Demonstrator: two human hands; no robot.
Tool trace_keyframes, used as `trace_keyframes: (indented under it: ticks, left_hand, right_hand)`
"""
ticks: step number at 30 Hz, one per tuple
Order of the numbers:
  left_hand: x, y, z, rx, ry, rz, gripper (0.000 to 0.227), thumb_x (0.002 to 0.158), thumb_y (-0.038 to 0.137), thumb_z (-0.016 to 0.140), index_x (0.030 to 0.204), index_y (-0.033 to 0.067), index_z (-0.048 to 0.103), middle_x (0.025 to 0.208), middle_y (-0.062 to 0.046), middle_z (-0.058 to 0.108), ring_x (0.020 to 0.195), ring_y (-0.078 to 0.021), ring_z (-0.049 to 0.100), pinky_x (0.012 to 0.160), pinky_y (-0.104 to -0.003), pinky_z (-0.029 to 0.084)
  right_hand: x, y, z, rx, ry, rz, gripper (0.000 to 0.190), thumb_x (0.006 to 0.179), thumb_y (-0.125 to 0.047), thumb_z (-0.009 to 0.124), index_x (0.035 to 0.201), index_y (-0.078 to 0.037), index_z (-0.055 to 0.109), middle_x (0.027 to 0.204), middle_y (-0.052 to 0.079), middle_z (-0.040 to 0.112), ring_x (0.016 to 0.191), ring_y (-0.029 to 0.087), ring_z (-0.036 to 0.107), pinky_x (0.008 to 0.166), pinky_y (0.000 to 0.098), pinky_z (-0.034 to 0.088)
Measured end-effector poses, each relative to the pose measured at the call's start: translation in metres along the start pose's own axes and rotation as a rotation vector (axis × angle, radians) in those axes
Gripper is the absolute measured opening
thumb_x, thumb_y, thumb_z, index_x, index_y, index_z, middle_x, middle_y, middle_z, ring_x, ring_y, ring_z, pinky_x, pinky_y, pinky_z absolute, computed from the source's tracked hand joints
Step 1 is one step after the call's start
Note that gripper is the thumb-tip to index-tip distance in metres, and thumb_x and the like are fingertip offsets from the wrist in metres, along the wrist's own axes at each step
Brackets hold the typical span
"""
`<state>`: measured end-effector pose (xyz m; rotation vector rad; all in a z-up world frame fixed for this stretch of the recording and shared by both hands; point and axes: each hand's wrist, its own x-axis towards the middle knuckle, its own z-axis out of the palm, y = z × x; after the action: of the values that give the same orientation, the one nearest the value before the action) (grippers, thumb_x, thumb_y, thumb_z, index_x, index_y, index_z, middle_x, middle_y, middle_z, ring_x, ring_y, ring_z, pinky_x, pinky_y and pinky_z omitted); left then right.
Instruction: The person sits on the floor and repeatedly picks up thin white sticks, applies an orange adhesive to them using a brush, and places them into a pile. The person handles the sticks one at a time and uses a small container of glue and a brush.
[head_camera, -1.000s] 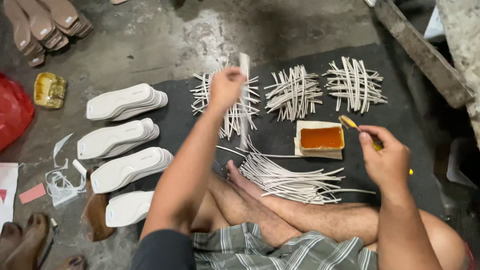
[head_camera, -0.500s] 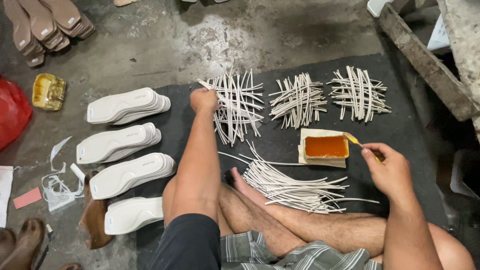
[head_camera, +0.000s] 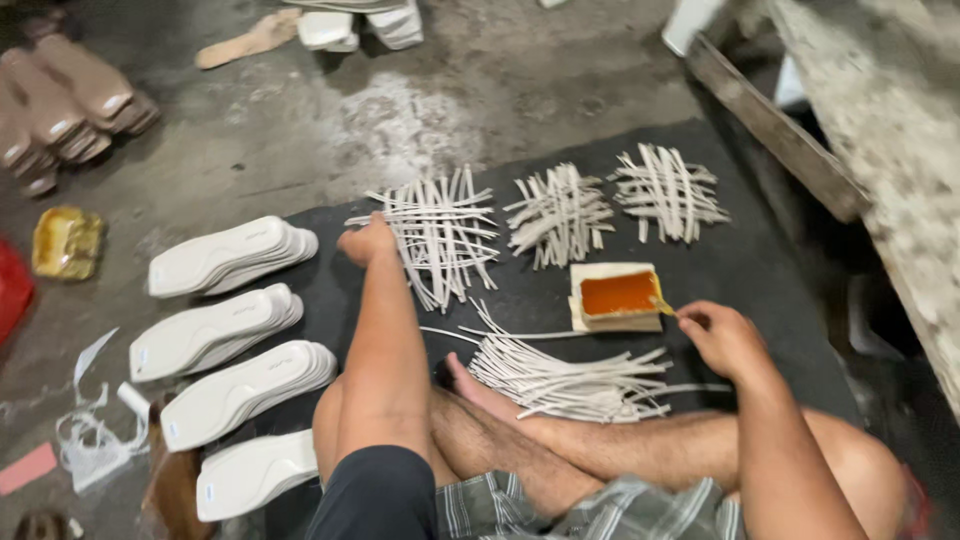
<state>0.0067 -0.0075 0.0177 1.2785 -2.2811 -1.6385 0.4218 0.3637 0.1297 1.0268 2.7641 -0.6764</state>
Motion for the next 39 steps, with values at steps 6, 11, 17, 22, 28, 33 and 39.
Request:
trace_keyframes:
  ticks: [6, 11, 17, 22, 28, 33, 39]
  left_hand:
    - [-0.008, -0.005, -0.02, -0.052, 0.117, 0.034, 0.09, 0.071, 0.026, 0.092, 0.133, -0.0035, 0.035, 0.143, -0.032, 0.029, 0.121, -0.0455, 0.05, 0.104, -0.049, 0.045]
    - [-0.035, 0.018, -0.027, -0.025, -0.046, 0.671, 0.075, 0.082, 0.026, 0.098, 0.131, -0.004, 0.05, 0.126, -0.026, 0.05, 0.113, -0.0356, 0.054, 0.097, -0.049, 0.045]
    - [-0.076, 0.02, -0.035, -0.338, -0.632, 0.948, 0.049, 0.099, 0.006, 0.083, 0.135, -0.009, 0.054, 0.132, -0.02, 0.064, 0.125, -0.0245, 0.064, 0.109, -0.037, 0.052]
    - [-0.126, 0.03, -0.024, -0.318, -0.717, 0.98, 0.05, 0.098, 0.006, 0.081, 0.135, -0.0109, 0.051, 0.13, -0.02, 0.064, 0.105, -0.0214, 0.069, 0.089, -0.032, 0.059]
    - [-0.179, 0.047, -0.043, -0.035, -0.884, 0.912, 0.053, 0.095, 0.018, 0.079, 0.137, -0.0068, 0.056, 0.128, -0.02, 0.063, 0.094, -0.021, 0.07, 0.073, -0.031, 0.054]
    - [-0.196, 0.059, -0.071, 0.098, -0.888, 0.949, 0.052, 0.087, 0.021, 0.079, 0.129, -0.0031, 0.061, 0.123, -0.017, 0.065, 0.083, -0.023, 0.071, 0.07, -0.035, 0.055]
    - [-0.21, 0.074, -0.083, 0.077, -0.886, 0.948, 0.051, 0.085, 0.023, 0.078, 0.128, 0.0004, 0.061, 0.123, -0.015, 0.064, 0.082, -0.0207, 0.072, 0.072, -0.035, 0.057]
  right_hand:
    - [0.006, 0.006, 0.036, -0.109, -0.006, 0.155, 0.024, 0.091, -0.04, 0.068, 0.111, -0.03, 0.079, 0.108, 0.008, 0.077, 0.103, 0.032, 0.072, 0.089, 0.047, 0.055]
    - [-0.001, -0.014, 0.029, -0.036, 0.026, 0.121, 0.033, 0.087, -0.035, 0.069, 0.115, -0.022, 0.078, 0.115, 0.008, 0.075, 0.107, 0.032, 0.07, 0.094, 0.045, 0.054]
    - [-0.095, -0.065, -0.142, 0.193, 0.182, -0.383, 0.027, 0.091, -0.02, 0.071, 0.116, -0.009, 0.071, 0.113, 0.014, 0.073, 0.106, 0.031, 0.069, 0.091, 0.0409, 0.055]
    - [-0.208, -0.075, -0.37, -0.276, 0.681, -0.224, 0.027, 0.086, -0.013, 0.071, 0.113, -0.015, 0.077, 0.095, 0.004, 0.076, 0.08, 0.014, 0.072, 0.072, 0.0317, 0.059]
    - [-0.115, -0.049, -0.43, -0.602, 0.74, 0.048, 0.022, 0.089, -0.014, 0.07, 0.11, -0.014, 0.076, 0.094, 0.003, 0.076, 0.078, 0.013, 0.071, 0.07, 0.0309, 0.058]
    - [-0.052, -0.04, -0.434, -0.557, 0.743, -0.007, 0.018, 0.091, -0.015, 0.07, 0.108, -0.014, 0.075, 0.093, 0.003, 0.076, 0.076, 0.012, 0.07, 0.068, 0.0303, 0.058]
    - [0.024, -0.102, -0.388, -0.418, 0.726, -0.274, 0.013, 0.094, -0.016, 0.07, 0.106, -0.014, 0.074, 0.091, 0.002, 0.076, 0.073, 0.011, 0.069, 0.066, 0.0295, 0.058]
